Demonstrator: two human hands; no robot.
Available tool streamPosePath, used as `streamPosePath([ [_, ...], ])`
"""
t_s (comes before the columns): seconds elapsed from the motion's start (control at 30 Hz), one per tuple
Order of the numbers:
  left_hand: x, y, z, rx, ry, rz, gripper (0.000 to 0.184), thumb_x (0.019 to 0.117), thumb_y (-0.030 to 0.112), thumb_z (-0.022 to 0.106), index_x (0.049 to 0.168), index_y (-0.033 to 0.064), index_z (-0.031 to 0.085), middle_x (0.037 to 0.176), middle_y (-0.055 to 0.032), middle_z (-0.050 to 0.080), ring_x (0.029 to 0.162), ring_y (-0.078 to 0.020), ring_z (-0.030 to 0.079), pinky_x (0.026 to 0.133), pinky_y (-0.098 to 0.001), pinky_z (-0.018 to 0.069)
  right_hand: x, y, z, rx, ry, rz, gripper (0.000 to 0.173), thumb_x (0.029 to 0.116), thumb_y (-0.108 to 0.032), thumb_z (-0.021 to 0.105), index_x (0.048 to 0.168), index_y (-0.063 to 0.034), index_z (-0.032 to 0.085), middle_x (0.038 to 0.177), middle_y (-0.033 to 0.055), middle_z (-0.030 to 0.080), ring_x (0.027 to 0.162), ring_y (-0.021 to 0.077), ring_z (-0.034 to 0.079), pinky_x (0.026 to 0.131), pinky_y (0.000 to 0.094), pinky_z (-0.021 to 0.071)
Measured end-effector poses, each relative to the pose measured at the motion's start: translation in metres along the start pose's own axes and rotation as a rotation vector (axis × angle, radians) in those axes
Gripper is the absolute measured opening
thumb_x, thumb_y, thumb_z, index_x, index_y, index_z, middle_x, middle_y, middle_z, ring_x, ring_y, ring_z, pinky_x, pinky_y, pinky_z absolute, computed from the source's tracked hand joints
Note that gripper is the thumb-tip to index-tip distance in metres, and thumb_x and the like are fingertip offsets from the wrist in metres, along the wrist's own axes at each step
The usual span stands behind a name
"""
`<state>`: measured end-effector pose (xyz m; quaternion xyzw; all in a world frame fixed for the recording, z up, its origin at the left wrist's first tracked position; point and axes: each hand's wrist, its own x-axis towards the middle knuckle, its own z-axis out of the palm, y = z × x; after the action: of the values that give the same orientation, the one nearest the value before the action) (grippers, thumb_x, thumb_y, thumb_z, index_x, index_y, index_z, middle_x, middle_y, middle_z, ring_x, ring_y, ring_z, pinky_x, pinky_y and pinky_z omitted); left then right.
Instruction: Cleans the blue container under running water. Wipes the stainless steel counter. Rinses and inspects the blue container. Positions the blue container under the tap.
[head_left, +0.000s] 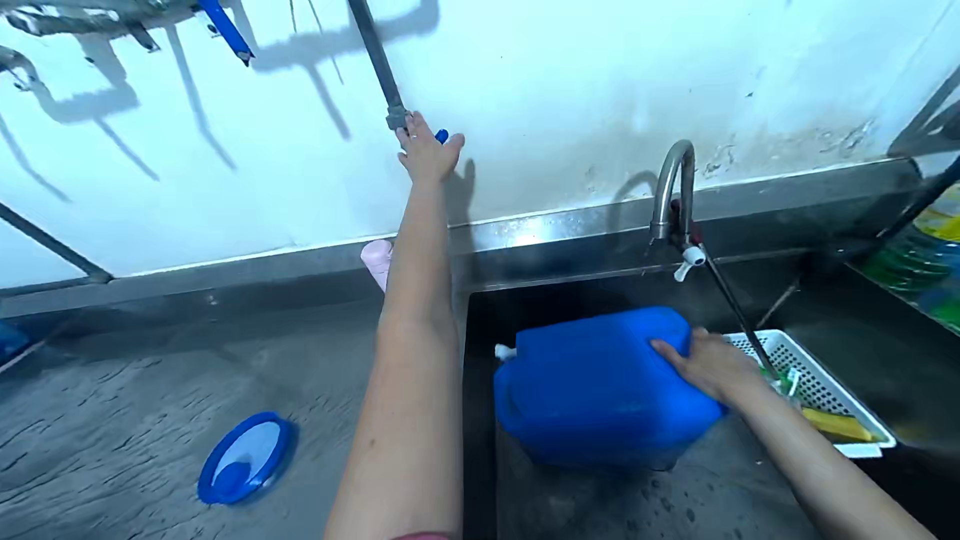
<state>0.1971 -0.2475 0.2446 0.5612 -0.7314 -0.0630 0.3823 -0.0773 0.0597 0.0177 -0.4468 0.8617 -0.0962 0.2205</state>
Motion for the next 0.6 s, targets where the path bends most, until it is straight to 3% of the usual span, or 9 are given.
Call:
streamPosePath([
  [0.07,-0.007,-0.011,0.021,0.113,-0.136,0.096,0.081,0.0975,0.048,0.064,0.154,-0.0031,0.038,0.161,-0.0328,0.029,0.151,-0.0524,0.023,0.119,-0.0724,0.0182,-0.022,0.040,0.017,0.157,-0.003,0.023,0.088,0.0978,-0.059,0.059,0.147,0.0102,0.039,0.138,0.0368,0.054,0.129,0.0510,0.055,0.107,0.0657,0.0410],
  [0.13,-0.068,-0.047,0.067,0.088,-0.252,0.223,0.075,0.0993,0.043,0.062,0.155,-0.0019,0.039,0.164,-0.0295,0.026,0.155,-0.0504,0.014,0.120,-0.0731,0.0080,-0.040,0.085,0.042,0.446,-0.003,-0.021,0.090,0.0981,-0.046,0.065,0.158,0.0060,0.022,0.140,0.0376,0.052,0.126,0.0494,0.057,0.105,0.0653,0.0433],
  [0.23,-0.248,-0.091,0.144,-0.488,-0.489,-0.045,0.049,0.1129,0.024,0.036,0.154,-0.0016,0.039,0.163,-0.0185,0.036,0.154,-0.0253,0.029,0.126,-0.0449,0.0239,-0.048,0.108,0.069,0.749,0.036,-0.032,0.092,0.0964,-0.041,0.063,0.163,-0.0064,0.008,0.133,0.0311,0.055,0.093,0.0355,0.065,0.071,0.0529,0.0547],
  [0.27,-0.297,-0.091,0.149,-0.732,-0.544,-0.273,0.052,0.1142,0.031,0.022,0.152,0.0011,0.041,0.155,-0.0155,0.047,0.143,-0.0197,0.044,0.118,-0.0397,0.0366,-0.048,0.102,0.068,0.756,0.055,-0.053,0.095,0.0936,-0.042,0.066,0.162,-0.0046,0.011,0.134,0.0308,0.056,0.098,0.0357,0.066,0.077,0.0539,0.0551],
  [0.33,-0.319,-0.080,0.137,-1.029,-0.588,-0.608,0.067,0.1109,0.050,0.014,0.148,0.0044,0.045,0.139,-0.0196,0.057,0.125,-0.0267,0.058,0.104,-0.0482,0.0482,-0.053,0.088,0.037,0.706,0.086,-0.134,0.097,0.0930,-0.049,0.063,0.162,-0.0029,0.013,0.142,0.0310,0.053,0.122,0.0393,0.061,0.099,0.0587,0.0499],
  [0.4,-0.301,-0.064,0.090,-1.049,-0.585,-0.638,0.076,0.1076,0.058,0.006,0.147,0.0056,0.044,0.128,-0.0179,0.063,0.112,-0.0257,0.063,0.094,-0.0475,0.0534,-0.076,0.077,-0.018,0.631,0.157,-0.289,0.095,0.0974,-0.059,0.048,0.164,-0.0046,0.007,0.148,0.0307,0.049,0.130,0.0386,0.057,0.107,0.0585,0.0461],
  [0.5,-0.297,-0.069,0.029,-1.122,-0.420,-0.646,0.083,0.1041,0.057,-0.008,0.144,0.0056,0.044,0.114,-0.0127,0.066,0.096,-0.0172,0.065,0.079,-0.0354,0.0536,-0.104,0.075,-0.063,0.791,0.387,-0.560,0.106,0.0929,-0.081,0.035,0.161,-0.0030,0.009,0.133,0.0108,0.063,0.111,0.0112,0.067,0.095,0.0351,0.0567],
  [0.53,-0.313,-0.073,0.036,-1.127,-0.292,-0.726,0.075,0.1069,0.053,-0.004,0.127,0.0076,0.052,0.098,-0.0091,0.070,0.083,-0.0136,0.067,0.068,-0.0308,0.0560,-0.109,0.068,-0.057,0.895,0.396,-0.592,0.103,0.0945,-0.078,0.038,0.161,-0.0047,0.008,0.142,0.0103,0.059,0.121,0.0115,0.063,0.101,0.0355,0.0530],
  [0.6,-0.371,-0.083,0.065,-1.247,-0.211,-0.863,0.052,0.1136,0.032,0.007,0.135,0.0027,0.045,0.107,-0.0124,0.060,0.090,-0.0169,0.059,0.077,-0.0349,0.0536,-0.114,0.038,-0.022,0.935,0.373,-0.608,0.093,0.0965,-0.062,0.036,0.163,-0.0025,0.010,0.158,0.0181,0.041,0.140,0.0178,0.047,0.116,0.0398,0.0394],
])
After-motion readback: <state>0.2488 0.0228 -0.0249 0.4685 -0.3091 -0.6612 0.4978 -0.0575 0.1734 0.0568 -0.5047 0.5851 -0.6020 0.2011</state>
